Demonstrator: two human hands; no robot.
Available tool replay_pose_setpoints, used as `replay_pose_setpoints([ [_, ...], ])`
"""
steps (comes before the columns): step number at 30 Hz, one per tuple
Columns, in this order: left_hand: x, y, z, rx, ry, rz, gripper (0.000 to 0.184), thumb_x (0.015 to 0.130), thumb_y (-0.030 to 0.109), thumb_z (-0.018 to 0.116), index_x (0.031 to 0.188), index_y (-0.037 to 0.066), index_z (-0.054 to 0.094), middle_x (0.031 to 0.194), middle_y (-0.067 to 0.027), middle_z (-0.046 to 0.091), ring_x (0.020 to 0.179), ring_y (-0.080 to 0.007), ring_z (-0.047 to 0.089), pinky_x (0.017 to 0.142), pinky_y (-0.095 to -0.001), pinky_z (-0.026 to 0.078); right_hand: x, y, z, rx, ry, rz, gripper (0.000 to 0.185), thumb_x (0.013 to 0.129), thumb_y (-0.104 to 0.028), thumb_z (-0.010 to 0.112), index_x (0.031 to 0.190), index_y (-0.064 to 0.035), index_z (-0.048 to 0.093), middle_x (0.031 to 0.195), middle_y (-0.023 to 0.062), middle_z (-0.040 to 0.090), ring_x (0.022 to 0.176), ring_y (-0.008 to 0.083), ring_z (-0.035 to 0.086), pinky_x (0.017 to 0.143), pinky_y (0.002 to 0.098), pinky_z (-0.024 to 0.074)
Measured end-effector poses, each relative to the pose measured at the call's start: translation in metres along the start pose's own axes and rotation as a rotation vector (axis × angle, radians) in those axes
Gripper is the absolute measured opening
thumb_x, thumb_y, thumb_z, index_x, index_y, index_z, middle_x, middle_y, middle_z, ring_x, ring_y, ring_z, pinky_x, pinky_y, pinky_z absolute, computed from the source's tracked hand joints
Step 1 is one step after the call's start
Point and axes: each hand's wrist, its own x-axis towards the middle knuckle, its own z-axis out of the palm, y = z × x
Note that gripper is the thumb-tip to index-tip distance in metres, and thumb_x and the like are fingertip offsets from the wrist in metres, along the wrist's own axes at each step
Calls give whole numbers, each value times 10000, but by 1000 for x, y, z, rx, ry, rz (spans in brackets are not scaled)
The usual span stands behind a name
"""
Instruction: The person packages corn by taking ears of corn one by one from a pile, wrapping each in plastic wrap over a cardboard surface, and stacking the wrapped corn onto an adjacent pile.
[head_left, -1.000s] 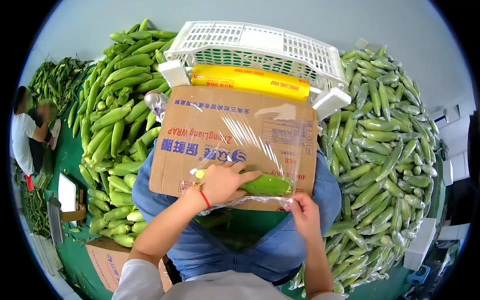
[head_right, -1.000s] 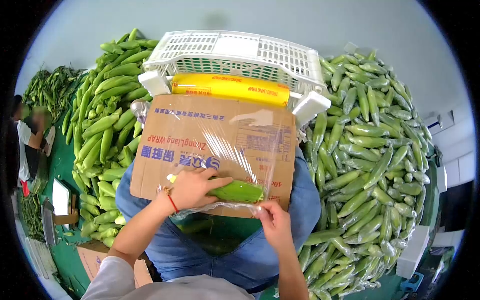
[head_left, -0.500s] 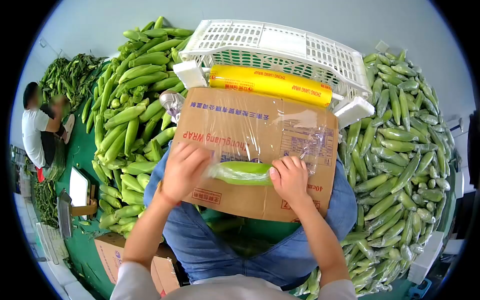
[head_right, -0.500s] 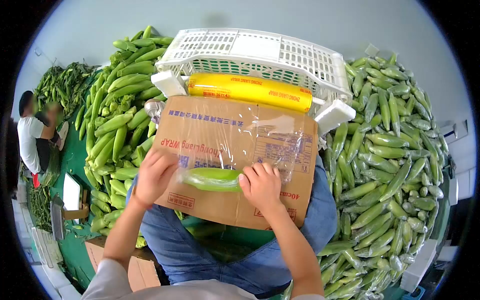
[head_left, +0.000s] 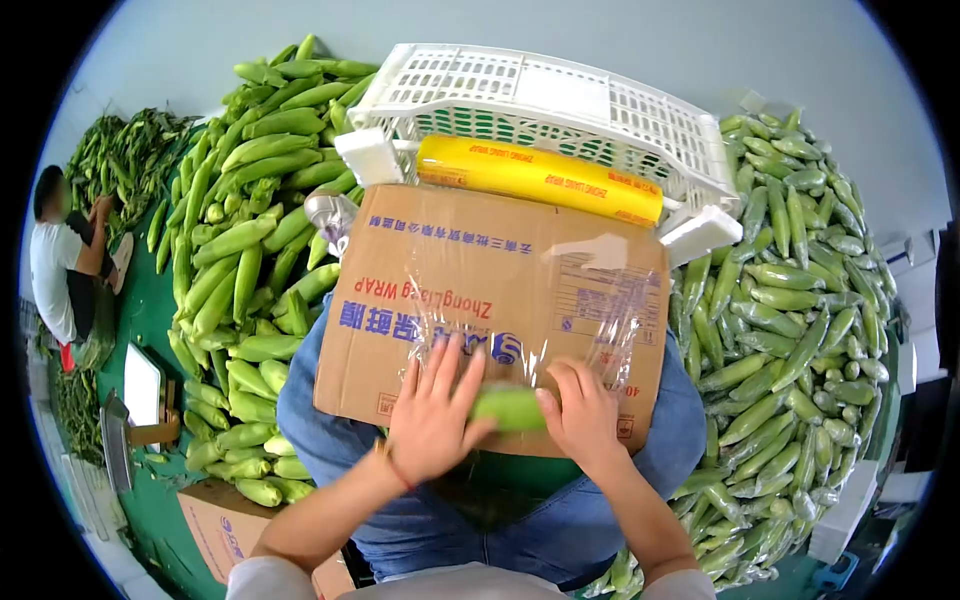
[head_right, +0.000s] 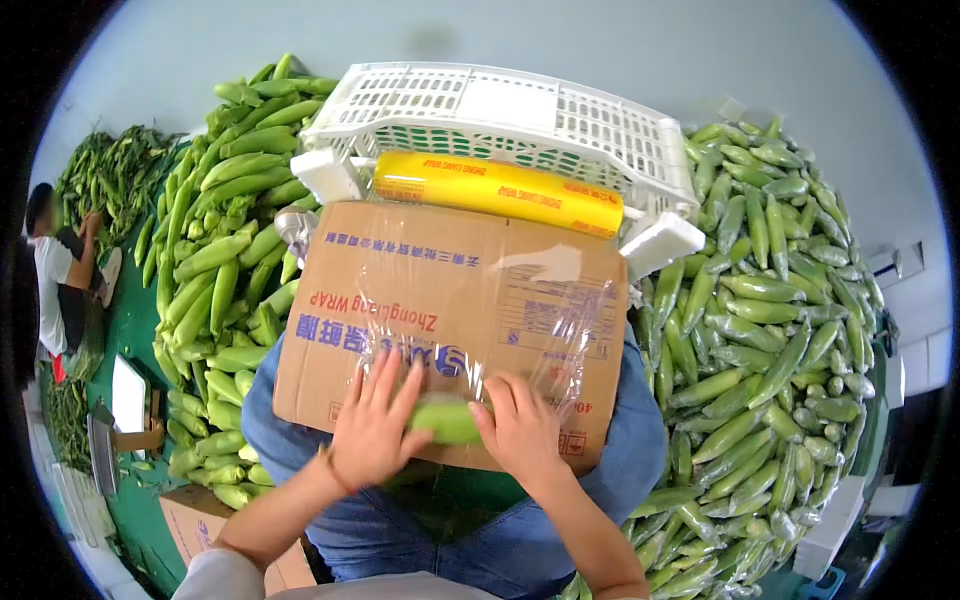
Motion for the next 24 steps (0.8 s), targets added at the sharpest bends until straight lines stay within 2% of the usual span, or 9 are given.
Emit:
replay_pose_setpoints([
  [1,27,-12,4,36,93,-45,789,870,431,595,1476,19,302,1500,-269,299,1390,-420,302,1122,-542,252,1,3,8,-148,81,-220,458,812,-343,700,1176,-92,581,1250,83,548,1060,289,581,844,439,503],
  [3,91,-49,16,98,293,-3,757,877,353,602,1472,1,293,1500,-255,308,1394,-389,312,1126,-508,269,20,-11,18,-223,68,-400,516,773,-345,730,1201,-105,568,1196,68,559,1047,281,573,867,435,481],
  [7,186,-87,9,124,-107,218,722,843,261,656,1418,-49,347,1487,-254,326,1381,-375,334,1127,-410,316,86,11,31,-292,-72,-405,623,701,-399,764,1216,-120,550,1088,49,573,988,257,576,879,417,455],
  [10,196,-79,18,175,-291,228,743,810,261,698,1390,-70,372,1489,-240,331,1362,-377,358,1120,-383,337,91,8,35,-203,-128,-394,590,653,-452,779,1065,-91,560,886,74,613,822,261,628,706,406,508],
  [16,188,-82,9,90,-246,254,726,804,248,713,1379,-61,396,1476,-236,353,1317,-395,410,1100,-401,364,-31,-46,-6,-115,-897,-487,582,724,-561,687,1107,-134,594,908,104,669,793,303,680,622,435,553],
  [18,171,-83,4,-157,-62,283,607,834,208,683,1349,-25,462,1442,-242,402,1298,-405,432,1087,-406,377,-61,-55,-25,180,-1228,-210,690,789,-579,662,1321,-163,521,1080,172,661,918,314,679,756,406,556],
  [20,120,-56,-8,-470,270,227,424,877,122,614,1286,24,558,1380,-249,479,1276,-406,466,1079,-406,384,-95,-33,-19,532,-919,168,720,827,-511,668,1391,-122,448,1214,185,614,962,298,673,824,389,544],
  [22,54,-15,-20,-678,195,224,496,866,155,645,1341,66,536,1457,-212,416,1392,-387,338,1123,-468,306,-91,-32,-18,1350,-593,989,640,931,-483,540,1380,-43,422,1063,180,614,810,288,657,660,379,564],
  [24,20,11,-2,-723,158,297,601,826,152,673,1392,86,483,1513,-205,334,1423,-411,268,1126,-513,294,-82,-33,-19,1813,-783,1171,679,941,-596,421,1345,-50,431,873,153,604,637,229,619,509,316,519],
])
